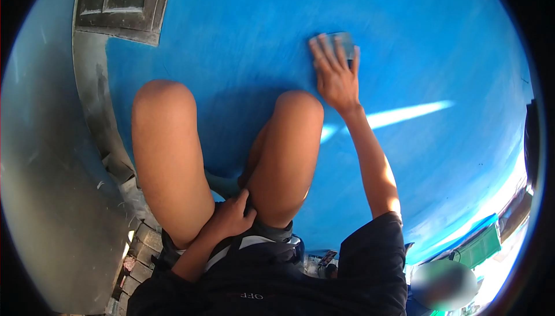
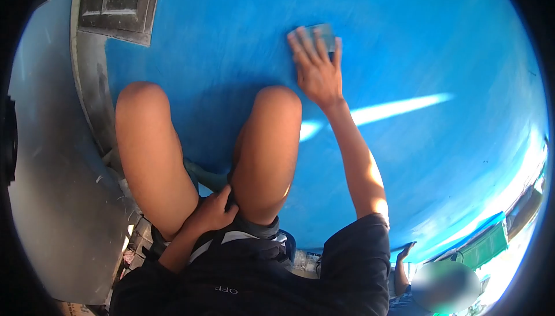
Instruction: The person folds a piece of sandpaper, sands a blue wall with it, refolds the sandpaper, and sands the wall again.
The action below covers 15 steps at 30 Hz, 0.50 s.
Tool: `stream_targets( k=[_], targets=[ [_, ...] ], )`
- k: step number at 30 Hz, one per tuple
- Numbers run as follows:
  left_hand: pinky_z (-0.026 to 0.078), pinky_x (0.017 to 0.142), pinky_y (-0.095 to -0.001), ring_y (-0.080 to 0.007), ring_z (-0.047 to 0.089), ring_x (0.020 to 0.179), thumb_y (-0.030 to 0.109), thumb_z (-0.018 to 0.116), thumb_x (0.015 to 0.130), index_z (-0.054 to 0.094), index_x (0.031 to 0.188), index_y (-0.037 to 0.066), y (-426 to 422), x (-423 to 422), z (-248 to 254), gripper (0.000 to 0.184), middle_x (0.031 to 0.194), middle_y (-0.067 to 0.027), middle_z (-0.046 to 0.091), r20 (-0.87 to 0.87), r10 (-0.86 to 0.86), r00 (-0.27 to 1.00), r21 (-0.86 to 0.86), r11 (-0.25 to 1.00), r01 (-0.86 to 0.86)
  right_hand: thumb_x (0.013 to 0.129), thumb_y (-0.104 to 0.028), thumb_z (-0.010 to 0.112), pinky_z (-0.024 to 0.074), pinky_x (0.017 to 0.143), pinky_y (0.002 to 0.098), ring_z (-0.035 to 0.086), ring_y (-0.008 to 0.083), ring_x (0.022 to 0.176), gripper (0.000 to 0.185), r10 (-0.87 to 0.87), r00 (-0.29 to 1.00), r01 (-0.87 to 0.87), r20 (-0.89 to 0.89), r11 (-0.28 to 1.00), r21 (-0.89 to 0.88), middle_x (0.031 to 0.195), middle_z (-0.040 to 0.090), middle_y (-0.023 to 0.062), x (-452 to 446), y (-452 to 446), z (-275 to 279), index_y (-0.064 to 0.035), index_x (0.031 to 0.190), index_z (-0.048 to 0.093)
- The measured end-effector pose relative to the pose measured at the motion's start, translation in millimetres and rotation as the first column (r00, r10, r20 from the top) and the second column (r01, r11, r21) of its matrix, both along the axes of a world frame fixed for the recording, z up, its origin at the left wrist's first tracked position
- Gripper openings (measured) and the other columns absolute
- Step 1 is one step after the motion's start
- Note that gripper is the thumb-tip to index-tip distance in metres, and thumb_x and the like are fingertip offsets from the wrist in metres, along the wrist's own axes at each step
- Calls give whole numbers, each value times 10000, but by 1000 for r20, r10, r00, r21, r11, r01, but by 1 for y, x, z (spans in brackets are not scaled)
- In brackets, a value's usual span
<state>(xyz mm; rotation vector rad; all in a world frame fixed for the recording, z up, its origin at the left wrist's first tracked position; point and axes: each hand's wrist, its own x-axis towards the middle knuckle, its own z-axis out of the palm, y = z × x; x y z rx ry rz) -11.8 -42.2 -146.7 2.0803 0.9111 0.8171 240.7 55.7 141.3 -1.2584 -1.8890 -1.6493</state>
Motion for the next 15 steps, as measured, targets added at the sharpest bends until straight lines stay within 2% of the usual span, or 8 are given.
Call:
stream_targets(
  k=[2, 5, 6, 8, 9, 12, 13, 15],
  targets=[
    [526, 825, -537, -496, 650, 952, 207, 651, 863, 425, 1356, -90, 2, -2, 5, 619, 972, -363, 648, -31, -6, 1000, 3, 1000, 6, 1028, -214, 479, 126, 1188, 660, 367, 301, 1466, 489, 38, 995, -31, 87, 996, -79, 1571, 437, 25, 10, -2, 13, -236, 1516, 456],
    [525, 845, -534, -496, 647, 972, 215, 656, 864, 415, 1375, -91, 1, -3, 6, 642, 1003, -374, 642, -38, -10, 999, -12, 1000, 10, 1006, -201, 503, 130, 1194, 649, 350, 297, 1476, 509, -6, 994, 27, -110, 983, 184, 1575, 429, 23, 22, -1, 35, -233, 1512, 461],
    [525, 845, -534, -496, 647, 972, 215, 656, 864, 415, 1375, -91, 0, -3, 3, 642, 1003, -374, 642, -38, -13, 999, -22, 1000, 12, 1006, -201, 503, 130, 1194, 649, 350, 297, 1476, 509, -9, 994, 29, -110, 984, 175, 1575, 429, 23, 18, -2, 30, -233, 1512, 461],
    [525, 854, -532, -496, 644, 982, 221, 658, 865, 406, 1388, -90, 2, -1, 1, 658, 1027, -375, 640, -3, -2, 1000, -9, 1000, 2, 1009, -205, 499, 128, 1198, 642, 345, 292, 1481, 500, -16, 1000, 17, -27, 998, 60, 1572, 435, 31, 14, -8, 21, -237, 1507, 468],
    [525, 854, -532, -496, 644, 982, 221, 658, 865, 406, 1388, -90, 2, 0, 0, 658, 1027, -375, 640, -4, -10, 1000, -4, 1000, 10, 1008, -210, 500, 140, 1195, 637, 362, 295, 1470, 495, 1, 993, 12, 119, 994, -109, 1565, 444, 39, 18, -12, 14, -230, 1502, 475],
    [522, 871, -532, -497, 638, 1005, 223, 656, 866, 406, 1391, -83, 7, -1, 0, 658, 1057, -370, 639, -8, 16, 1000, 29, 999, -16, 1004, -212, 505, 161, 1189, 627, 385, 301, 1451, 495, 8, 994, -1, 109, 998, -67, 1559, 450, 45, 27, -23, 15, -219, 1499, 480],
    [520, 877, -533, -497, 637, 1012, 223, 655, 865, 405, 1389, -85, 7, -1, -1, 657, 1061, -368, 640, -19, 23, 1000, 47, 999, -22, 1000, -210, 511, 173, 1187, 618, 383, 301, 1453, 502, -55, 998, 55, 2, 996, 76, 1558, 451, 45, 27, -23, 18, -218, 1500, 479],
    [519, 883, -533, -498, 636, 1018, 223, 654, 865, 404, 1387, -87, 2, 1, -8, 657, 1064, -367, 640, -36, 11, 999, 44, 999, -9, 999, -211, 512, 173, 1187, 616, 373, 303, 1461, 505, -63, 997, 67, -44, 993, 93, 1563, 446, 46, 27, -20, 6, -223, 1503, 477]
  ],
)
